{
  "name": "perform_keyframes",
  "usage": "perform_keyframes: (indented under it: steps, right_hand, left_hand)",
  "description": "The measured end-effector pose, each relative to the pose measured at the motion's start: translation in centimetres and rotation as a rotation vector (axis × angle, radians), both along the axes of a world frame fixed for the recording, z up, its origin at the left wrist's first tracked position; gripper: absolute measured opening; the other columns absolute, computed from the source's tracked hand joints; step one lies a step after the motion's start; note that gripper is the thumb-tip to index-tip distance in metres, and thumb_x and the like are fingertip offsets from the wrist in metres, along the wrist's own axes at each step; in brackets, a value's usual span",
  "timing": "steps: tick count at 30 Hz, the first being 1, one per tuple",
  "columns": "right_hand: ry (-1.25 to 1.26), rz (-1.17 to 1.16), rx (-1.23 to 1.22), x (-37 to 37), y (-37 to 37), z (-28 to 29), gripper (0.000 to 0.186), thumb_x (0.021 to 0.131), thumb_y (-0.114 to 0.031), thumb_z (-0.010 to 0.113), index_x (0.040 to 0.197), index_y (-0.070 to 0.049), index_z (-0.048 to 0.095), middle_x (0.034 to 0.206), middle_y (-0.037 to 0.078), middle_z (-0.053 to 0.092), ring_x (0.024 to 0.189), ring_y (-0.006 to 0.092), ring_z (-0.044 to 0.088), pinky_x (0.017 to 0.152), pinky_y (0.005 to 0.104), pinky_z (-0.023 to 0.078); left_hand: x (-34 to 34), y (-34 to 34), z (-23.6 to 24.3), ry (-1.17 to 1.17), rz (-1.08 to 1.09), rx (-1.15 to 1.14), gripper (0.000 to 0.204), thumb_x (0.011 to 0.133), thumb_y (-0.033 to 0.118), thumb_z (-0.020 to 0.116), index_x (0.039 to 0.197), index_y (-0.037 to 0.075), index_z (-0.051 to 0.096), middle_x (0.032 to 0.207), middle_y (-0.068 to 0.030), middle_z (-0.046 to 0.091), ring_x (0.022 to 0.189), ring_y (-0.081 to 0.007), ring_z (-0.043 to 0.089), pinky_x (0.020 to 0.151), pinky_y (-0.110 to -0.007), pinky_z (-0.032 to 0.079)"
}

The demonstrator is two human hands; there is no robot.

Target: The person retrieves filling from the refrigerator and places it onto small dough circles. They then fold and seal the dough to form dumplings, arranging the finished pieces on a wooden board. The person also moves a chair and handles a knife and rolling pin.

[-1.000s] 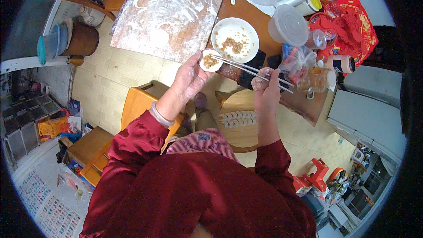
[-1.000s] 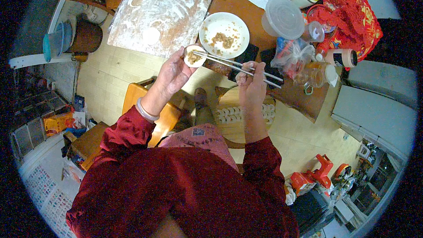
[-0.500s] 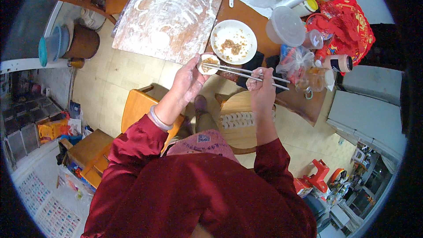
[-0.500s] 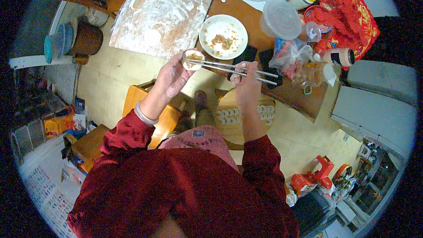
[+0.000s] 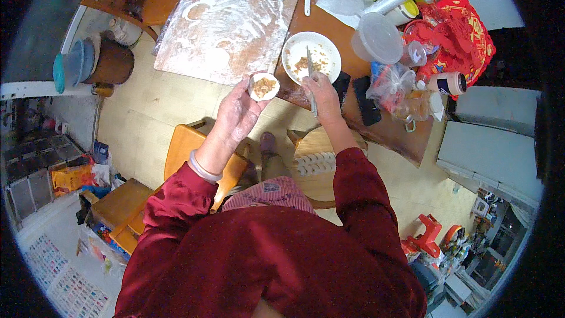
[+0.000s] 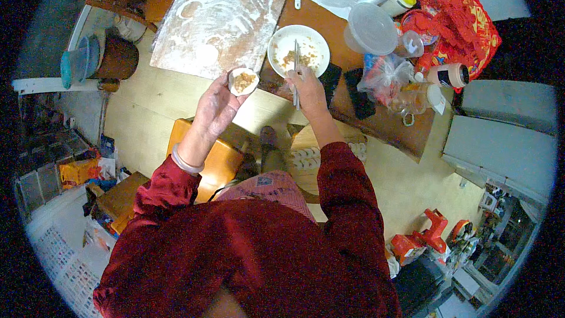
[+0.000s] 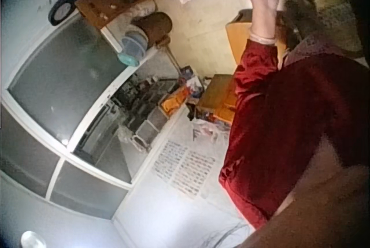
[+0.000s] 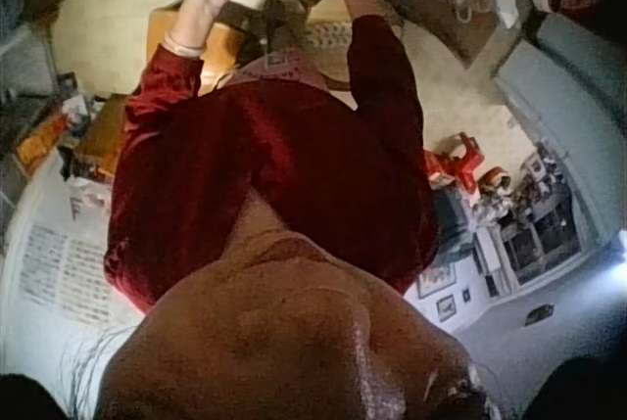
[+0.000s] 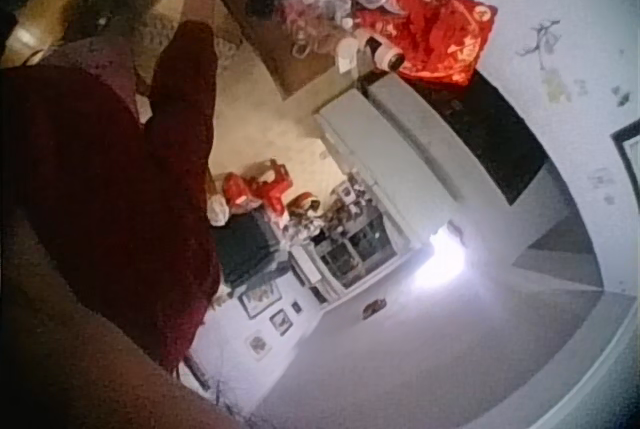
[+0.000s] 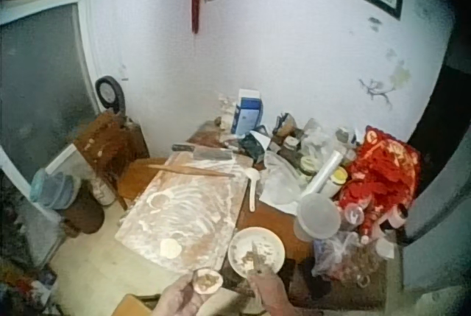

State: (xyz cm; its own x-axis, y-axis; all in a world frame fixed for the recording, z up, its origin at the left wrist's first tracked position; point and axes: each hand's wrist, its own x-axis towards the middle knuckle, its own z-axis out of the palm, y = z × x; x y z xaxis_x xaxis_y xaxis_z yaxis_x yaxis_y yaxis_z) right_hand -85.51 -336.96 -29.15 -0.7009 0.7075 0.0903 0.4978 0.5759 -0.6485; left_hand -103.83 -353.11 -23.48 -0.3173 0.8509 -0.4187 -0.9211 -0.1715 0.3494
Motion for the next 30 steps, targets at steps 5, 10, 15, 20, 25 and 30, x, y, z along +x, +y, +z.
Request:
perform_keyframes:
  steps: [5,10,15,20,25,30]
  right_hand:
    - [-0.198,0.138,0.379,-0.1,-1.1,-0.6,0.035,0.084,-0.011,0.068,0.116,-0.007,0.057,0.121,0.021,0.054,0.109,0.0376,0.057,0.089,0.0424,0.05]
    - [-0.192,0.101,0.227,0.2,-0.5,-0.3,0.044,0.085,-0.004,0.065,0.127,-0.009,0.054,0.129,0.019,0.051,0.113,0.0351,0.056,0.091,0.0403,0.05]
    - [-0.284,0.209,0.481,1.6,-0.1,-0.5,0.041,0.093,-0.004,0.049,0.133,-0.011,0.051,0.135,0.019,0.049,0.117,0.0363,0.054,0.096,0.0388,0.047]
    - [-0.26,0.21,0.443,1.4,-1.1,2.0,0.04,0.091,-0.001,0.05,0.129,-0.009,0.053,0.134,0.02,0.05,0.117,0.0379,0.054,0.099,0.041,0.044]
    - [0.045,0.182,0.344,-1.6,-5.7,8.8,0.03,0.084,-0.005,0.061,0.114,-0.007,0.061,0.123,0.017,0.055,0.108,0.0362,0.057,0.093,0.0412,0.046]
    - [0.238,0.455,0.293,-4.8,-12.3,15.0,0.029,0.074,-0.012,0.073,0.102,-0.008,0.066,0.102,0.011,0.061,0.097,0.0306,0.058,0.085,0.0401,0.047]
  left_hand:
    - [-0.7,-1.8,2.0,-0.013,0.009,0.059,0.04,0.102,0.024,0.044,0.131,-0.004,0.043,0.133,-0.0168,0.052,0.121,-0.0294,0.053,0.107,-0.044,0.042]
    - [-1.4,-3.8,3.2,-0.03,0.009,0.171,0.04,0.102,0.024,0.045,0.129,-0.005,0.045,0.132,-0.0174,0.052,0.123,-0.0301,0.052,0.108,-0.044,0.041]
    - [-1.5,-5.0,3.8,-0.026,0.019,0.189,0.042,0.102,0.025,0.045,0.13,-0.006,0.044,0.133,-0.0179,0.052,0.123,-0.0306,0.052,0.109,-0.044,0.04]
    - [-1.6,-6.9,4.6,-0.051,0.045,0.198,0.044,0.102,0.026,0.045,0.132,-0.006,0.043,0.132,-0.0187,0.052,0.122,-0.0309,0.052,0.108,-0.044,0.041]
    - [-1.5,-8.0,5.3,-0.064,0.018,0.193,0.045,0.102,0.026,0.044,0.132,-0.007,0.043,0.132,-0.02,0.053,0.122,-0.0308,0.053,0.108,-0.043,0.041]
    - [-1.2,-9.2,7.1,-0.077,-0.057,0.263,0.045,0.102,0.025,0.044,0.134,-0.007,0.042,0.132,-0.0193,0.053,0.12,-0.0291,0.054,0.107,-0.04,0.042]
